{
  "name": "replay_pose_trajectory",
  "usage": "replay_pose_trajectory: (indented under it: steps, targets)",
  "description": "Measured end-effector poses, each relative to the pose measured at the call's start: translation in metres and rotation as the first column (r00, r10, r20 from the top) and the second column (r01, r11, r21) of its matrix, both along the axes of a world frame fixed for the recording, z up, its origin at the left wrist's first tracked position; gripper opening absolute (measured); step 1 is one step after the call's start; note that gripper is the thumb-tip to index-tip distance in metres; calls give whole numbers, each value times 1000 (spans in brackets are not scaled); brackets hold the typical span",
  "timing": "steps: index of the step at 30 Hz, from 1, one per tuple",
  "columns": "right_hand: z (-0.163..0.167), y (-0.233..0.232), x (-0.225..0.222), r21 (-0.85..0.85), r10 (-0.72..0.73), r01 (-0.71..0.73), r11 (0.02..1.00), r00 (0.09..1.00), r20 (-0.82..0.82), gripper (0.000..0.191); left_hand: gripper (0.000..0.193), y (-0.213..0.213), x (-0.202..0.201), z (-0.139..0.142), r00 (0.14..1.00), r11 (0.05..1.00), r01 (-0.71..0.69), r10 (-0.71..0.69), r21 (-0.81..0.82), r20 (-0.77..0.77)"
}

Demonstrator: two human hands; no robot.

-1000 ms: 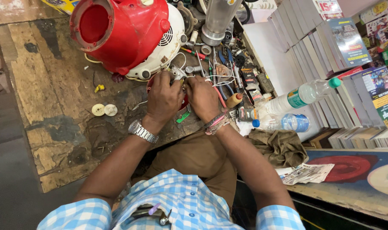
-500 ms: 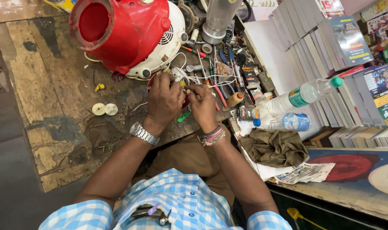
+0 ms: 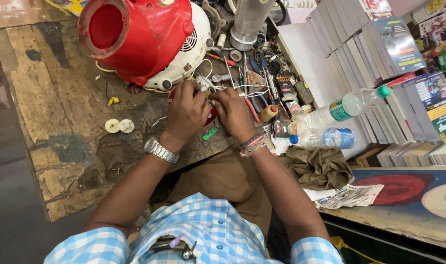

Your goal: The person sits on the floor and repairs a small electrical motor by hand. They use a screwdriver to adjust internal components and manipulate wires connected to the motor.

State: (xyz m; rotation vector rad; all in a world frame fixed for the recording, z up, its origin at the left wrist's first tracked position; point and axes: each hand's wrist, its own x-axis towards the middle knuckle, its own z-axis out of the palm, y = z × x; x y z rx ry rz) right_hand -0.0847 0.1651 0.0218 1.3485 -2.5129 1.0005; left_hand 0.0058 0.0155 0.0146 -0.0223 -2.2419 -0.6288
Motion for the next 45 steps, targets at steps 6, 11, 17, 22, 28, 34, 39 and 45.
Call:
replay_pose_trajectory:
  steps: [6, 11, 17, 22, 28, 34, 39, 45]
  targets:
    - [-19, -4, -1, -135, -69, 94, 986, 981, 182, 18, 28, -6, 5, 4, 999, 999, 45, -44, -13, 24]
    - [-16, -1, -2, -75, -71, 91, 993, 970, 233, 19, 26, -2, 2, 4, 999, 999, 30, -29, -14, 29]
    - [-3, 1, -4, 12, 32, -33, 999, 997, 73, 21, 20, 1, 1, -2, 999, 1000, 0, 0, -12, 33]
    - [14, 8, -14, 236, 168, -121, 964, 967, -192, 37, 15, 2, -2, -3, 999, 998, -20, 22, -63, 30]
    - [10, 10, -21, 129, 220, -201, 971, 964, -151, 41, 9, 1, 2, 5, 996, 997, -22, 28, -74, 84]
    - [-31, 11, -17, -130, 108, -87, 988, 980, 165, 33, 7, -3, -8, 17, 992, 950, -87, 111, -300, 64]
    - [-66, 2, -16, -380, 164, 101, 919, 780, 604, 22, 11, -11, -24, 21, 978, 930, 18, 60, -366, 202]
    - [-108, 12, 17, -448, -117, 430, 784, 811, 574, 19, 13, -17, -34, 22, 971, 902, 85, 20, -422, 238]
